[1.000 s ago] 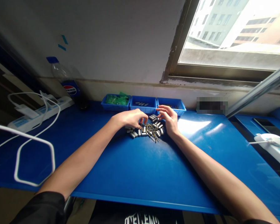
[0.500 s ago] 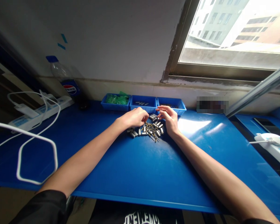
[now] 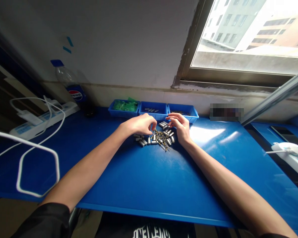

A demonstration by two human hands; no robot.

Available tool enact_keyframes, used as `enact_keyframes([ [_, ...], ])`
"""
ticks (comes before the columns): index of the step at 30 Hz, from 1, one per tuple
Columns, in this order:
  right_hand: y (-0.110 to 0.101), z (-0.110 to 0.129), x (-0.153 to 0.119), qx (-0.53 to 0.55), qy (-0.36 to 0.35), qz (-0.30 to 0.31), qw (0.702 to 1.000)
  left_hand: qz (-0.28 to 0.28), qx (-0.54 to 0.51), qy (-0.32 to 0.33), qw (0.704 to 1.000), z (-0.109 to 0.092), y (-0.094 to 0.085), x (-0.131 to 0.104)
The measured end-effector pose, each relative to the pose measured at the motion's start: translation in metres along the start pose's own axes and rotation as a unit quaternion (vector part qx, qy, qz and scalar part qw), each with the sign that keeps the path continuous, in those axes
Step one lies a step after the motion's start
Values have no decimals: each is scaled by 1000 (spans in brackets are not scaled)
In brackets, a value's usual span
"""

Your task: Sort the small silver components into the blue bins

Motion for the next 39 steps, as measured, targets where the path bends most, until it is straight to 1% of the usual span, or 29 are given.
enact_keyframes([
  [3, 0, 0, 0, 3, 2, 1, 1000, 5, 4, -24, 1000, -3, 9, 3],
  [9, 0, -1, 0, -5, 1, 5, 1000, -45, 12, -73, 996, 6, 21, 10],
  [14, 0, -1, 0, -7, 1, 6, 1000, -80, 30, -83, 993, 6, 21, 10],
  [20, 1, 1, -1, 5, 5, 5, 1000, -91, 30, -85, 992, 3, 21, 11],
  [23, 1, 2, 0, 4, 5, 6, 1000, -97, -8, -75, 992, 4, 19, 12],
  [26, 1, 1, -1, 10, 5, 6, 1000, -132, -95, -53, 985, 6, 11, 14],
  [29, 0, -1, -1, 3, 7, 8, 1000, -186, -204, -43, 960, 9, 1, 14],
  [32, 0, 0, -1, -9, 1, 22, 1000, -220, -311, -35, 924, 11, -4, 13],
  [37, 4, 4, -5, -4, 3, 88, 996, -271, -438, -35, 856, 14, 0, 17],
  [39, 7, 6, -7, 1, 19, 108, 994, -276, -482, -47, 830, 16, 3, 20],
])
Point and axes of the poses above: each hand's wrist, its own x-axis towards the middle knuckle, its own y-axis out of the palm, z = x × y, the point moved 4 cm from there along x, towards the middle knuckle, and after that the axes turned 6 degrees about -z, right-handed, at the moved point
